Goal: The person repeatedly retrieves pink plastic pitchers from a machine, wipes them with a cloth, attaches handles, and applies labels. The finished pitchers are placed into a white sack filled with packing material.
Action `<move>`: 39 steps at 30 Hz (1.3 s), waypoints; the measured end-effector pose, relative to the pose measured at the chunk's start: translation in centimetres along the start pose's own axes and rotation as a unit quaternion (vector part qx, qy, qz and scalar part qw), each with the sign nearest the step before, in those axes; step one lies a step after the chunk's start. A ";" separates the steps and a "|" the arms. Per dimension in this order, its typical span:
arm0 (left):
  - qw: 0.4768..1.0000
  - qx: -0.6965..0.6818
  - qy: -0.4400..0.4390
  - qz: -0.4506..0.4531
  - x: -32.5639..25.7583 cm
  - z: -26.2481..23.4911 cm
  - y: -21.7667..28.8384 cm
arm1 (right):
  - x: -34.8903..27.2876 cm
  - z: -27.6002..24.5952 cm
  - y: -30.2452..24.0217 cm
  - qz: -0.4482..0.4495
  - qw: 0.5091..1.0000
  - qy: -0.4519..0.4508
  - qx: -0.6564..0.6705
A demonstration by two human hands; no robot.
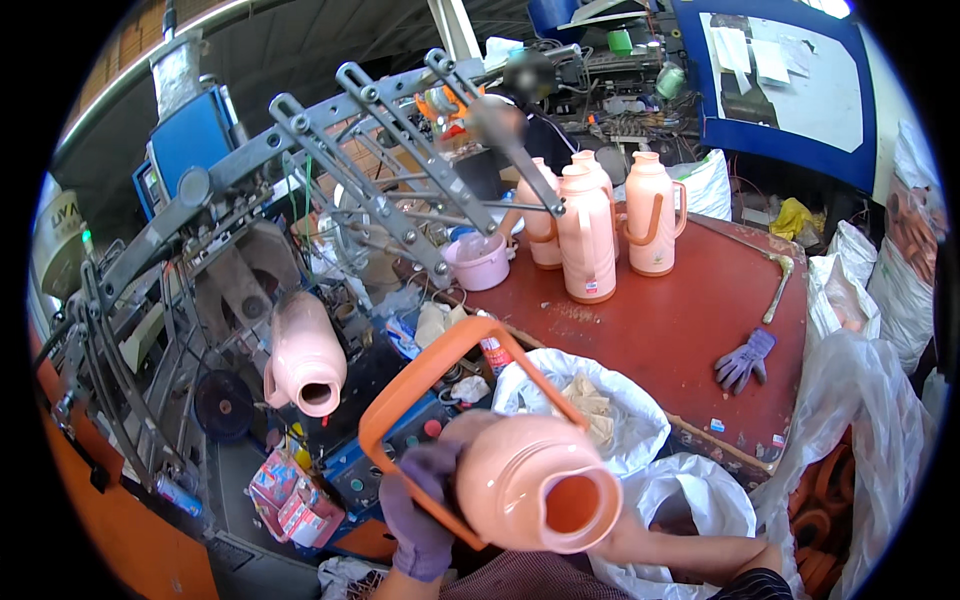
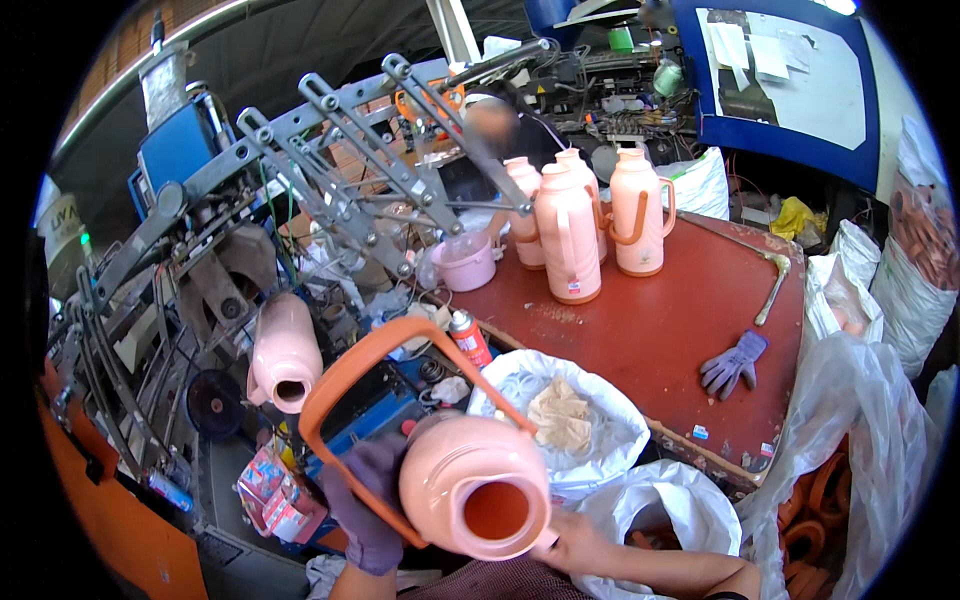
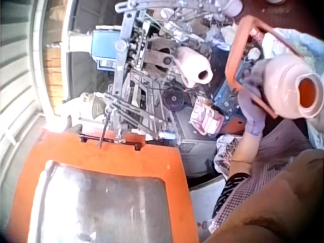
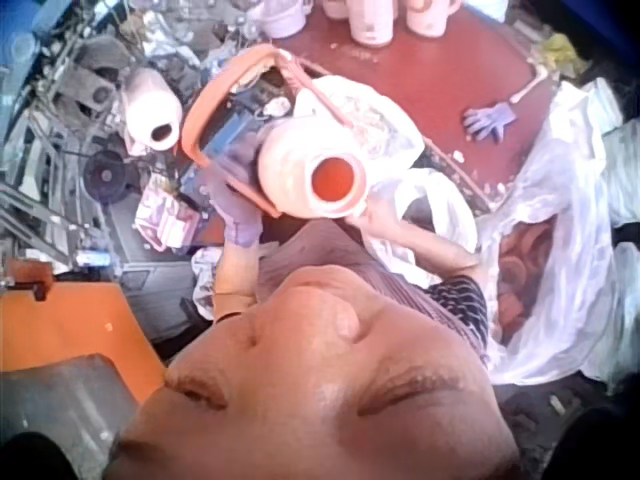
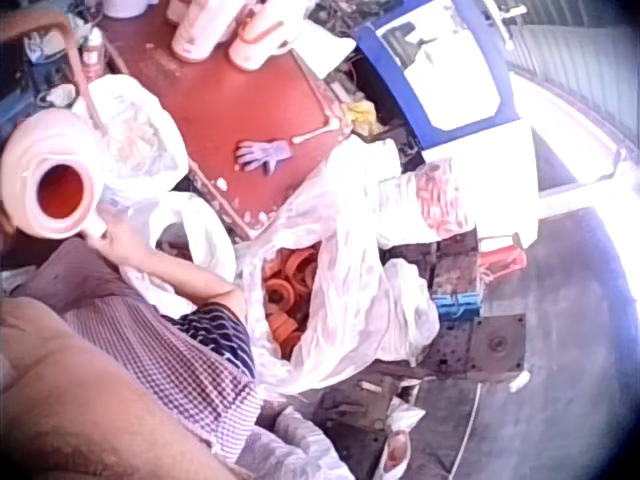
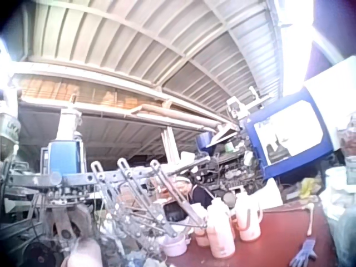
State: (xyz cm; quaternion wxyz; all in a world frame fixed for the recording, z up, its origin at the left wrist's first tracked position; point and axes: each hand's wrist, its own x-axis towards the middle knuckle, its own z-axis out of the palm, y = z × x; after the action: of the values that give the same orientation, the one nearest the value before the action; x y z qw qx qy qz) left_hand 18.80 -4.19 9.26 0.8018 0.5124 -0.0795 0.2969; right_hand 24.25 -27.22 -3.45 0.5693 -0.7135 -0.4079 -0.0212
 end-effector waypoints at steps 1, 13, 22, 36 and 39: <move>0.995 0.085 0.047 -0.004 1.9 0.3 -0.4 | 0.7 -1.5 0.5 0.019 0.999 0.036 -0.016; 0.896 0.201 0.182 -0.352 -4.5 -11.2 -3.2 | 23.7 -13.9 15.8 0.093 0.900 0.249 -0.345; 0.842 0.269 0.273 -0.380 -18.2 -17.5 -2.7 | 29.4 -22.1 35.1 0.006 0.707 -0.004 -0.707; 0.367 0.513 0.615 -0.473 -57.1 -34.6 6.1 | 28.2 -14.4 32.6 -0.041 0.692 -0.072 -0.717; 0.310 0.504 0.557 -0.583 -63.9 -35.7 10.4 | 25.1 -15.6 31.3 -0.108 0.682 -0.058 -0.721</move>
State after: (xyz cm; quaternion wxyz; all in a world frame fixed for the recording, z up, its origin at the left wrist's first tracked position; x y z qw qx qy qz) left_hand -45.15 4.73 -26.76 0.2072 0.4441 0.8703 -0.0498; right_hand 66.70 -26.74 -10.42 -0.1523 -0.8540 -0.3735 -0.3286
